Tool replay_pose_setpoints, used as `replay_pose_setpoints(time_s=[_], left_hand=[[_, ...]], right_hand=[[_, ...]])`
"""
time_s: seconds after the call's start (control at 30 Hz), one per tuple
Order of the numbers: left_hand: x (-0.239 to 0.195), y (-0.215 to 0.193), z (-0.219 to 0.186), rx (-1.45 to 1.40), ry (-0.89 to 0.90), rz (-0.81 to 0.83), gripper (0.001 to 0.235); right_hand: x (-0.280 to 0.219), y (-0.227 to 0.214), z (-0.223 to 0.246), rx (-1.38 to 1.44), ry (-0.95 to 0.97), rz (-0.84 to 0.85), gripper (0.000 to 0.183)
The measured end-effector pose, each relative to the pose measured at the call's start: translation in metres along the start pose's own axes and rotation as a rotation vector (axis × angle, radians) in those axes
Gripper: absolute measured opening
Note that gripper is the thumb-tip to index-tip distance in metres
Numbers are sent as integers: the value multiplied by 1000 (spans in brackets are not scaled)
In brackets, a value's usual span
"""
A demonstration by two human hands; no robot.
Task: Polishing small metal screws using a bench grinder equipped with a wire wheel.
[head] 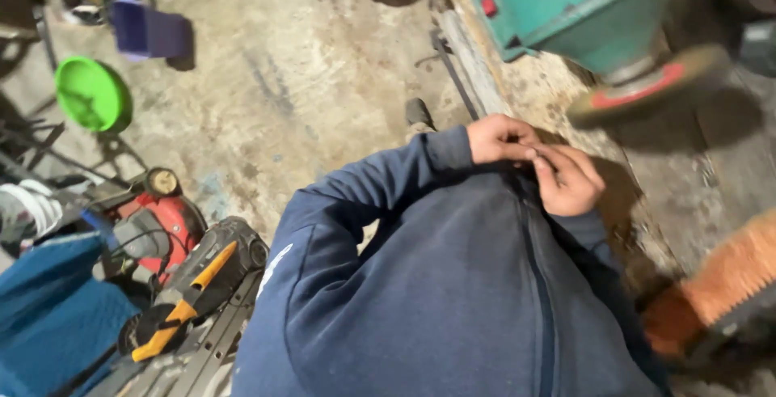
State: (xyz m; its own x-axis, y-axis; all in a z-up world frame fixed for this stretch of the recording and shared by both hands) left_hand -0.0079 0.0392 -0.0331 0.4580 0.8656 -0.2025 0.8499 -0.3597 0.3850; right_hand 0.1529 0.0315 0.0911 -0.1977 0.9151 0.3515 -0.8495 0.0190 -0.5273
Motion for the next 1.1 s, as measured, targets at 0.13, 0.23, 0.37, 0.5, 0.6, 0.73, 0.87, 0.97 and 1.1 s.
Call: replay_pose_setpoints(time_s=[0.13,0.23,0.37,0.5,0.6,0.73,0.87,0.97,1.1], left_hand=[[-6,0,-19,87,124,44,19],[-11,1,-38,246,116,-34,19],[-12,11,-60,325,101,-148,18],[-21,9,-62,212,108,-248,14],[-20,13,-64,281,143,-396,11],[-18,15,-74,357,152,-505,14],[-12,19,-72,217,153,-475,14],[-9,18,-59,50,110,-473,15],[-6,18,-48,-77,119,-499,18]], right_hand=[[-5,1,-5,-107,32,26,15],[-12,1,-9,-202,-52,-25,12],[-9,-5,-12,-129,82,-137,11],[-19,13,-35,131,275,-137,9],[-50,40,-83,548,714,-54,10],[-61,55,-99,1083,896,-41,13],[-67,70,-109,1341,1034,-23,12],[-68,79,-111,1394,1111,-47,13],[-65,86,-111,1408,1160,-162,10]])
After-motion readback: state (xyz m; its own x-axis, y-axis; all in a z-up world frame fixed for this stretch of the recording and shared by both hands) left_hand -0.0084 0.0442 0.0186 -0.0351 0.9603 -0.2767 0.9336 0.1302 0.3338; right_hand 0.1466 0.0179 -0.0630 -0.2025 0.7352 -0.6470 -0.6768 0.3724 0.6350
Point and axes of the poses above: each hand's wrist, its own x-axis towards the middle knuckle, its own y-axis out of the palm, z = x × y, the point moved 4 cm from there along x, towards the middle knuckle, and after that the axes turned 10 degrees about -z, right-handed, at the moved point
